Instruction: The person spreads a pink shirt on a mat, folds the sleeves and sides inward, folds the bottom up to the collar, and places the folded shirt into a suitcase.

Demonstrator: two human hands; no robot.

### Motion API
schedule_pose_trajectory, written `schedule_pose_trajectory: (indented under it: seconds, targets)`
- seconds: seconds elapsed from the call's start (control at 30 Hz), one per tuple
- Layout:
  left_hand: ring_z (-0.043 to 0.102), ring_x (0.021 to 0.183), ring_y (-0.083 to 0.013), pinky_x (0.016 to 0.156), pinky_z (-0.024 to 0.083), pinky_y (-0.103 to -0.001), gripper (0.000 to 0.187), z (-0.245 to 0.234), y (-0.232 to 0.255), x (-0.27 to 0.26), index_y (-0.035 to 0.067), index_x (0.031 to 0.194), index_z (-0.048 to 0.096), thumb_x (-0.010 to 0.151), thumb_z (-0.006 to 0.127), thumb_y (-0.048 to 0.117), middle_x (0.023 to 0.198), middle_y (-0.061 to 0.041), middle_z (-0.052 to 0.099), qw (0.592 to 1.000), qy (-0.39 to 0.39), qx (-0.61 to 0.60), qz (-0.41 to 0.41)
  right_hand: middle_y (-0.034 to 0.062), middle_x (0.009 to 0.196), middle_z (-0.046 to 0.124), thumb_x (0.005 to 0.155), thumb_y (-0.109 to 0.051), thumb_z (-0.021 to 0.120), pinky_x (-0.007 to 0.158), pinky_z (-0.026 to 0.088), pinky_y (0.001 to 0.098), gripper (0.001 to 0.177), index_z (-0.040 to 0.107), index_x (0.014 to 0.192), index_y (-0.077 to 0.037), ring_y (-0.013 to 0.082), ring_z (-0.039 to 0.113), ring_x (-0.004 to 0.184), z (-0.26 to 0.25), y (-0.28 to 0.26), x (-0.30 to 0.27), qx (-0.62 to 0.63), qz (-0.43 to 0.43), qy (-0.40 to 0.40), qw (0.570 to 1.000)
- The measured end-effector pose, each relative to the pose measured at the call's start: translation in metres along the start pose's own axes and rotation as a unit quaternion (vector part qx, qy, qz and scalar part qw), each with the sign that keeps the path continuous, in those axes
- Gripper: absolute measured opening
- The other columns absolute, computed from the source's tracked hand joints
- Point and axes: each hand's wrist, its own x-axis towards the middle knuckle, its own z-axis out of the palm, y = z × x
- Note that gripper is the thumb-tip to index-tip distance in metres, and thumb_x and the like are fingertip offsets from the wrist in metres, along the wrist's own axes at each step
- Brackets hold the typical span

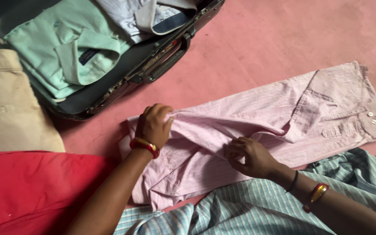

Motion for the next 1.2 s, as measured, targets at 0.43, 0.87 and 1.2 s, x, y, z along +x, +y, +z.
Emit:
schedule_pose_trajectory:
  seconds: [0.43, 0.87, 1.2]
  targets:
    - [0.04, 0.139, -0.0327, 0.109, 0.032, -0.053, 0.055, 0.02, 0.034, -0.026, 0.013, 0.134, 0.059, 0.085, 0.07, 0.038, 0.148, -0.012, 0.05, 0.977, -0.183, 0.05, 0.098, 0.0101, 0.103, 0.076, 0.081, 0.0, 0.067, 0.071, 0.06, 0.0358, 0.013, 0.071, 0.091, -0.008, 0.0262, 0.075, 0.087, -0.078, 0.091, 0.0, -0.001, 0.116, 0.181, 0.977]
    - [0.065, 0.089, -0.0239, 0.072, 0.053, -0.04, 0.011, 0.089, 0.116, -0.042, 0.011, 0.092, 0.065, 0.083, 0.069, 0.005, 0.093, -0.005, 0.064, 0.954, -0.217, 0.015, 0.205, -0.0034, 0.107, 0.068, 0.08, -0.009, 0.061, 0.087, 0.054, 0.0405, 0.034, 0.08, 0.104, -0.024, 0.0248, 0.059, 0.112, -0.161, 0.212, -0.055, -0.317, 0.165, -0.02, 0.934]
    - [0.066, 0.076, -0.0225, 0.062, 0.055, -0.036, 0.017, 0.088, 0.108, -0.053, 0.007, 0.083, 0.064, 0.076, 0.064, -0.007, 0.082, -0.006, 0.065, 0.96, -0.148, -0.048, 0.232, 0.0085, 0.095, 0.065, 0.082, -0.008, 0.066, 0.072, 0.053, 0.0458, 0.018, 0.074, 0.092, -0.02, 0.0312, 0.064, 0.095, -0.233, 0.231, -0.07, -0.382, 0.256, 0.204, 0.864]
